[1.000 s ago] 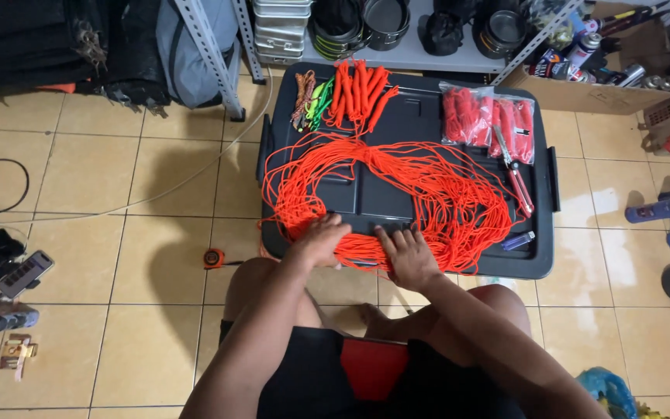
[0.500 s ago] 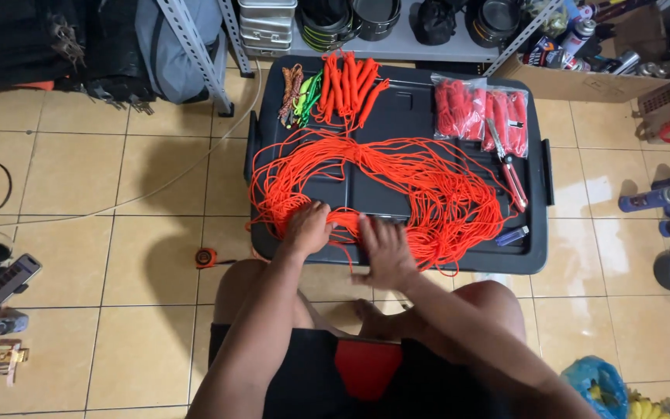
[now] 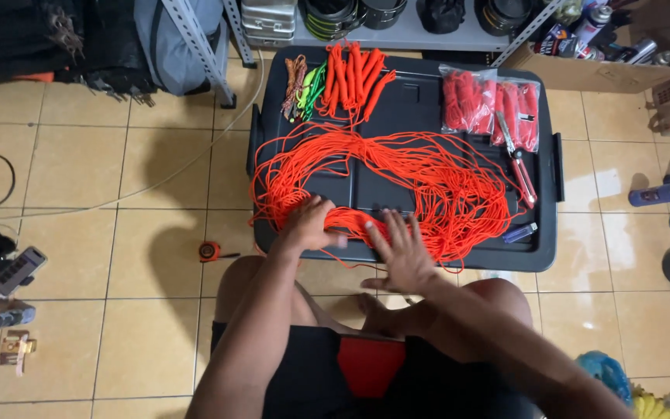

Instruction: Untangling and organizing red cords as part of a pen assembly process.

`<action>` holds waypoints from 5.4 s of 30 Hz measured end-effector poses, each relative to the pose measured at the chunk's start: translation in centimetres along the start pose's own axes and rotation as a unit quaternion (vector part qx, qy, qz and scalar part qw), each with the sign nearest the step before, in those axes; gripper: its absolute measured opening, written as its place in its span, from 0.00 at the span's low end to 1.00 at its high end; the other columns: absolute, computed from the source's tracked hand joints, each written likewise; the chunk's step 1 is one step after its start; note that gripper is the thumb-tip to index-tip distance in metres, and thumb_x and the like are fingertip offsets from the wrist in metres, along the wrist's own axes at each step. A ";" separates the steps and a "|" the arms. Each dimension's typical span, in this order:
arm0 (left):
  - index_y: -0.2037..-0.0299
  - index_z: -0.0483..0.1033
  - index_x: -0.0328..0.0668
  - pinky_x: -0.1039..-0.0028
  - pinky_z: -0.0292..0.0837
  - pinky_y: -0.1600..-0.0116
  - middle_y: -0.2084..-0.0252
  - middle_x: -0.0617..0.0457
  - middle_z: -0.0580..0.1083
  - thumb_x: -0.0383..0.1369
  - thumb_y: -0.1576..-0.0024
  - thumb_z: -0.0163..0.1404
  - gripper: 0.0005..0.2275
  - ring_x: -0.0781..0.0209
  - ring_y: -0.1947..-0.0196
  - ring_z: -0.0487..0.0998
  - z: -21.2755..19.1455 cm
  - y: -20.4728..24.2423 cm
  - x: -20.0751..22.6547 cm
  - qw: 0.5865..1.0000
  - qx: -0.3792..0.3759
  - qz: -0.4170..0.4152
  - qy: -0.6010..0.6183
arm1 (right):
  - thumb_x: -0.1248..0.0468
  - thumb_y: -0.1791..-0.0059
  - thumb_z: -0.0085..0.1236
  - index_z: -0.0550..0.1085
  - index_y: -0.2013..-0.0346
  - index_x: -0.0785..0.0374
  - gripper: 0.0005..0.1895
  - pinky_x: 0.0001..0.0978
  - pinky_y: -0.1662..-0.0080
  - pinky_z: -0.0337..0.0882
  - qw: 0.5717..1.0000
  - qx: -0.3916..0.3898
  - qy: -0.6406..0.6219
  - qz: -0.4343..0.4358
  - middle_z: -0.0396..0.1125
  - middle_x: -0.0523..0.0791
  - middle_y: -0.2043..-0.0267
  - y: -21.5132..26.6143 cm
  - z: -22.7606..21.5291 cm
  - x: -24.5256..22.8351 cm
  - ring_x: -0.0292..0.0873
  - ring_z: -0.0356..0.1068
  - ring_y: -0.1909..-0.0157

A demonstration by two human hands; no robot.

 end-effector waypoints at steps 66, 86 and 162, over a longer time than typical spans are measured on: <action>0.62 0.73 0.42 0.61 0.66 0.47 0.57 0.49 0.70 0.25 0.55 0.59 0.12 0.49 0.50 0.70 5.3 -3.4 -2.3 0.956 0.188 0.032 -0.221 | 0.53 0.57 0.61 0.76 0.63 0.49 0.10 0.42 0.58 0.74 0.977 0.041 -0.169 0.126 0.65 0.42 0.61 0.0 10.6 1.3 0.52 0.74 0.59; 0.46 0.75 0.43 0.62 0.72 0.47 0.58 0.48 0.69 0.23 0.37 0.45 0.12 0.42 0.55 0.76 -2.2 4.5 1.1 0.900 0.417 0.091 0.091 | 0.60 0.57 0.55 0.77 0.47 0.50 0.23 0.55 0.50 0.76 0.929 -0.108 -0.165 0.314 0.72 0.51 0.51 2.1 5.9 9.4 0.63 0.76 0.52; 0.65 0.87 0.58 0.59 0.80 0.55 0.65 0.50 0.83 0.34 0.47 0.62 0.03 0.44 0.58 0.84 1.8 5.2 -21.1 0.922 0.184 -0.341 0.015 | 0.60 0.50 0.67 0.80 0.62 0.58 0.06 0.47 0.61 0.74 0.644 0.201 -0.297 0.676 0.71 0.52 0.70 31.6 11.8 31.1 0.56 0.75 0.64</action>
Point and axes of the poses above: each hand's wrist, its own y-axis away from the middle knuckle, its own z-axis out of the palm, x = y × z, the point moved 4 cm from there along -y, towards the middle knuckle
